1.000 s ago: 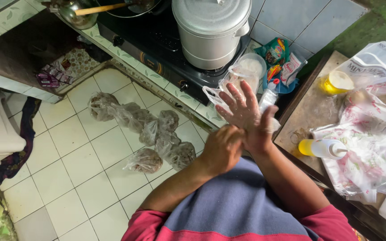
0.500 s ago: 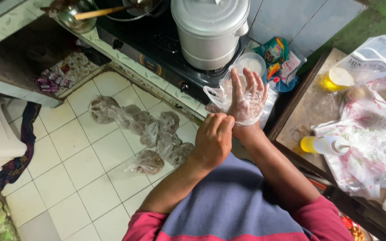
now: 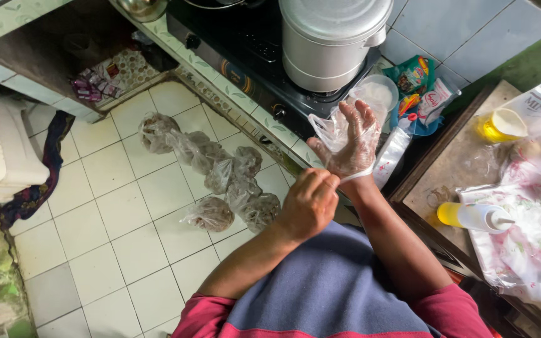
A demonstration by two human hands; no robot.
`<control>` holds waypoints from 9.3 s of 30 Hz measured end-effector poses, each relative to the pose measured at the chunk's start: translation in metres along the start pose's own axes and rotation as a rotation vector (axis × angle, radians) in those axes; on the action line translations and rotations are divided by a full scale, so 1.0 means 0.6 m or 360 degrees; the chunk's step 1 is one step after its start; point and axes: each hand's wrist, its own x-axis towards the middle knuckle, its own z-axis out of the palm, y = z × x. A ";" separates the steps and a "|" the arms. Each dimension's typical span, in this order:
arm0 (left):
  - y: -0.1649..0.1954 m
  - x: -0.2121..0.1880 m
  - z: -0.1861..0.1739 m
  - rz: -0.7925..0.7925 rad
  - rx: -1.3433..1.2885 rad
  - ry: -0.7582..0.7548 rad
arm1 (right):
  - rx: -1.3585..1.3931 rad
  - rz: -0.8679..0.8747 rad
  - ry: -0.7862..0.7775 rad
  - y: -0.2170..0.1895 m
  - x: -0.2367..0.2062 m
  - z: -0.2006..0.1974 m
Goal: The person packs meatballs from white plastic baskets into clear plastic bags, holding a bag open in one hand while transferring meatballs with the other gloved hand. They occasionally adjust the bag, add more meatballs, and at the end gather and tie the filled bag closed.
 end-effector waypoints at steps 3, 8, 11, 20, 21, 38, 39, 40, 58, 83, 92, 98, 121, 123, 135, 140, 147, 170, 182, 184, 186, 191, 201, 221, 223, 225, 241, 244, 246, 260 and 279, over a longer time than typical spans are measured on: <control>0.013 -0.020 0.012 -0.0075 -0.0091 0.0017 | 0.0379 0.0230 -0.0265 0.002 0.001 0.011; 0.019 -0.035 0.024 0.0027 -0.0265 -0.0118 | 0.2043 0.1288 -0.0581 -0.007 0.020 0.006; 0.010 -0.036 0.026 -0.0201 -0.0308 0.0025 | 0.2810 0.1507 -0.0582 -0.015 0.029 -0.013; -0.035 -0.031 0.074 -0.1003 -0.1641 0.0143 | 0.3583 0.1527 -0.0099 -0.045 0.025 -0.059; -0.038 -0.032 0.077 -0.0928 -0.1710 0.0185 | 0.3612 0.1588 -0.0006 -0.047 0.025 -0.058; -0.009 -0.035 0.073 -0.0221 -0.0529 -0.0053 | 0.3270 0.1472 0.0125 -0.025 0.017 -0.090; -0.007 -0.036 0.073 -0.0227 -0.0567 -0.0053 | 0.3275 0.1438 0.0111 -0.024 0.015 -0.091; -0.006 -0.036 0.075 -0.0226 -0.0601 -0.0052 | 0.3266 0.1426 0.0116 -0.022 0.014 -0.091; 0.049 0.004 0.071 0.0053 -0.0495 0.0128 | 0.1777 0.1134 -0.0017 0.050 -0.052 -0.081; 0.095 -0.044 0.231 -0.0074 -0.1140 -0.0735 | 0.0540 0.1262 0.0954 0.179 -0.312 -0.413; 0.231 -0.051 0.334 0.0110 -0.1308 -0.1123 | -0.0231 0.1170 0.1504 0.242 -0.552 -0.679; 0.369 -0.077 0.426 0.0204 -0.1315 -0.1135 | -0.1143 0.1715 0.1379 0.303 -0.683 -0.986; 0.847 0.019 0.751 0.0475 -0.1391 -0.1163 | 0.0772 0.1473 0.2003 0.532 -0.866 -1.438; 0.878 -0.004 0.762 0.0276 -0.1410 -0.1317 | 0.0613 0.1535 0.1872 0.534 -0.876 -1.454; 1.078 -0.082 1.030 -0.0178 -0.1187 -0.1473 | -0.0438 0.1751 0.0528 0.666 -0.982 -1.613; 1.172 -0.109 1.130 -0.0337 -0.0834 -0.1714 | 0.0880 0.1433 0.0940 0.727 -1.010 -1.647; 1.238 -0.147 1.244 0.0270 -0.0965 -0.1067 | 0.0115 -0.0009 0.0335 0.761 -1.037 -1.698; 1.051 -0.045 0.976 -0.1262 -0.2254 -0.0504 | 0.0057 0.0096 0.0346 0.510 -0.686 -1.332; 0.932 -0.044 0.827 -0.0029 -0.0369 -0.0764 | -0.1103 0.0841 -0.0440 0.621 -0.756 -1.280; 0.934 -0.056 0.855 -0.0034 -0.0308 -0.0981 | -0.1160 0.1061 -0.0508 0.588 -0.757 -1.302; 0.939 -0.072 0.883 -0.0114 -0.0302 -0.1160 | -0.1327 0.0743 -0.0312 0.552 -0.749 -1.307; 0.937 -0.094 0.933 -0.0420 -0.0429 -0.1296 | -0.0290 0.0506 -0.0488 0.528 -0.713 -1.255; 0.945 -0.129 1.032 -0.1213 -0.1408 -0.0829 | -0.0378 0.0831 -0.0766 0.649 -0.816 -1.349; 0.961 -0.141 1.038 -0.0672 -0.0567 -0.0758 | 0.0824 0.1455 -0.0683 0.685 -0.763 -1.468; 0.962 -0.136 1.040 -0.0730 -0.0627 -0.0689 | 0.1104 0.1448 -0.0694 0.686 -0.748 -1.457; 0.966 -0.141 1.037 -0.0825 -0.0730 -0.0709 | 0.1099 0.1648 -0.0435 0.712 -0.753 -1.440; 0.985 -0.117 1.013 -0.0869 -0.0875 -0.0713 | 0.0197 0.1951 -0.0550 0.680 -0.803 -1.439; 0.985 -0.119 1.015 -0.0813 -0.0895 -0.0734 | 0.0983 0.1822 -0.0453 0.681 -0.775 -1.435; 0.984 -0.120 1.017 -0.0803 -0.0930 -0.0727 | 0.1148 0.1738 -0.0423 0.700 -0.770 -1.425; 0.980 -0.126 1.019 -0.0971 -0.1060 -0.0779 | -0.0948 0.1572 -0.1495 0.777 -0.820 -1.363; 0.979 -0.121 0.996 -0.0746 -0.0995 -0.0929 | -0.0160 0.1878 -0.1011 0.815 -0.972 -1.429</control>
